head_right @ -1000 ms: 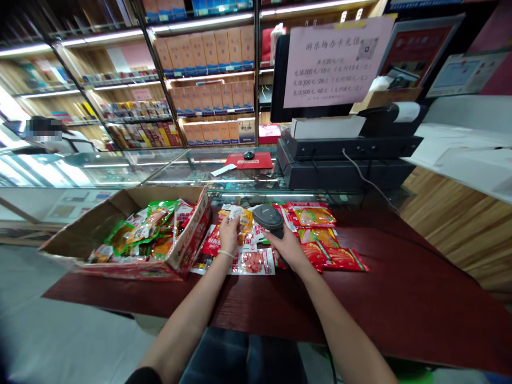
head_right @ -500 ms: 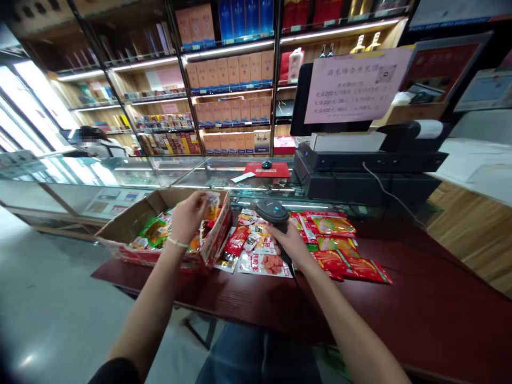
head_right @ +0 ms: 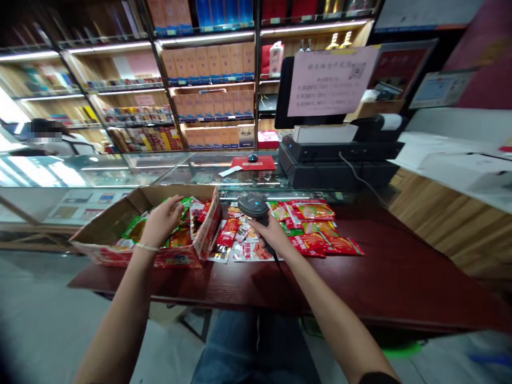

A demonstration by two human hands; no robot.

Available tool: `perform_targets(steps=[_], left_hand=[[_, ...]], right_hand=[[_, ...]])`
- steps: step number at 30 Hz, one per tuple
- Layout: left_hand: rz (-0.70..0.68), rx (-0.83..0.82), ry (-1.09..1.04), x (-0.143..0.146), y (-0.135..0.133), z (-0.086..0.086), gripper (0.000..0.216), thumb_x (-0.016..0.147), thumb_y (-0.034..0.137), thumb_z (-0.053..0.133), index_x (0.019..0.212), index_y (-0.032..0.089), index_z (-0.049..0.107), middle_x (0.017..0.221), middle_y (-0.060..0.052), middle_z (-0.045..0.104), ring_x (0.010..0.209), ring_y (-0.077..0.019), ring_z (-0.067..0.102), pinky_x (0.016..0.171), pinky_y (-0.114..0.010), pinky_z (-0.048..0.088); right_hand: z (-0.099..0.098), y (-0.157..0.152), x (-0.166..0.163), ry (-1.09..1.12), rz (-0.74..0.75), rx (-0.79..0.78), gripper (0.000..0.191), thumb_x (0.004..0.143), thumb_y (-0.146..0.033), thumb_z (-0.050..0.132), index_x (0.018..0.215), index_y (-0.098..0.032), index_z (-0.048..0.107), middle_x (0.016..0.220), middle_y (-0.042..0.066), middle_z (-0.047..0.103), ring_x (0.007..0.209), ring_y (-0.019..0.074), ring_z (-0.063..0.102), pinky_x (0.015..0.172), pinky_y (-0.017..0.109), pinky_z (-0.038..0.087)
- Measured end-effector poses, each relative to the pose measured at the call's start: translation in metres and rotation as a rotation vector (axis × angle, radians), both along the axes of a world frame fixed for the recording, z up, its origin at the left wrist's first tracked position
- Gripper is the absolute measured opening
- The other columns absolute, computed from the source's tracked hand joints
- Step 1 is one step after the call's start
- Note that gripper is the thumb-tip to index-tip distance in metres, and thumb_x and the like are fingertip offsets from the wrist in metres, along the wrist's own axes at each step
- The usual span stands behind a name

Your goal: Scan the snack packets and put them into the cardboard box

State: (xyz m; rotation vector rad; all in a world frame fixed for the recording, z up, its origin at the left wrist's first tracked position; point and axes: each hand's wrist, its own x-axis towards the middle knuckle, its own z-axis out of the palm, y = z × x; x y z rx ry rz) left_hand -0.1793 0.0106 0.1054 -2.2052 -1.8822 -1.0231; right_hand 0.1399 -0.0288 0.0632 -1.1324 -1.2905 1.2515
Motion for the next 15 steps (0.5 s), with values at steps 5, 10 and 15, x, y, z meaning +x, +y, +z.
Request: perform_targets(steps=[5,10,15], left_hand=[[-0.142,0.066,-0.016,0.039,-0.001,0.005,0.034,0.094,0.030,0.047,0.120,0.019,0.065,0.131,-0.009,0.063,0.126,-0.0271,0.056,0.107,-0.042,0.043],[-0.353,0.100,-0.020,0.110,-0.004,0.005,0.032,0.095,0.031,0.046,0.119,0.019,0.064,0.122,-0.009,0.068,0.115,-0.0240,0.062,0.102,-0.040,0.047],[-0.591,0.019,-0.012,0.203,-0.003,-0.020,0.032,0.094,0.032,0.049,0.121,0.019,0.062,0.123,-0.009,0.066,0.115,-0.0228,0.061,0.103,-0.039,0.046]], right_hand=[[-0.002,-0.012,0.031,0.003,-0.093,-0.014,0.037,0.075,-0.048,0.073,0.088,-0.023,0.049,0.050,-0.011,0.050,0.031,0.0076,0.041,0.031,0.020,0.033],[-0.005,-0.031,0.076,-0.040,-0.196,0.002,0.033,0.076,-0.046,0.071,0.086,-0.023,0.049,0.048,-0.009,0.050,0.031,0.0088,0.042,0.032,0.021,0.032],[-0.014,-0.055,0.126,-0.097,-0.315,0.001,0.035,0.076,-0.048,0.070,0.090,-0.022,0.051,0.047,-0.011,0.048,0.030,0.0081,0.040,0.032,0.020,0.029]])
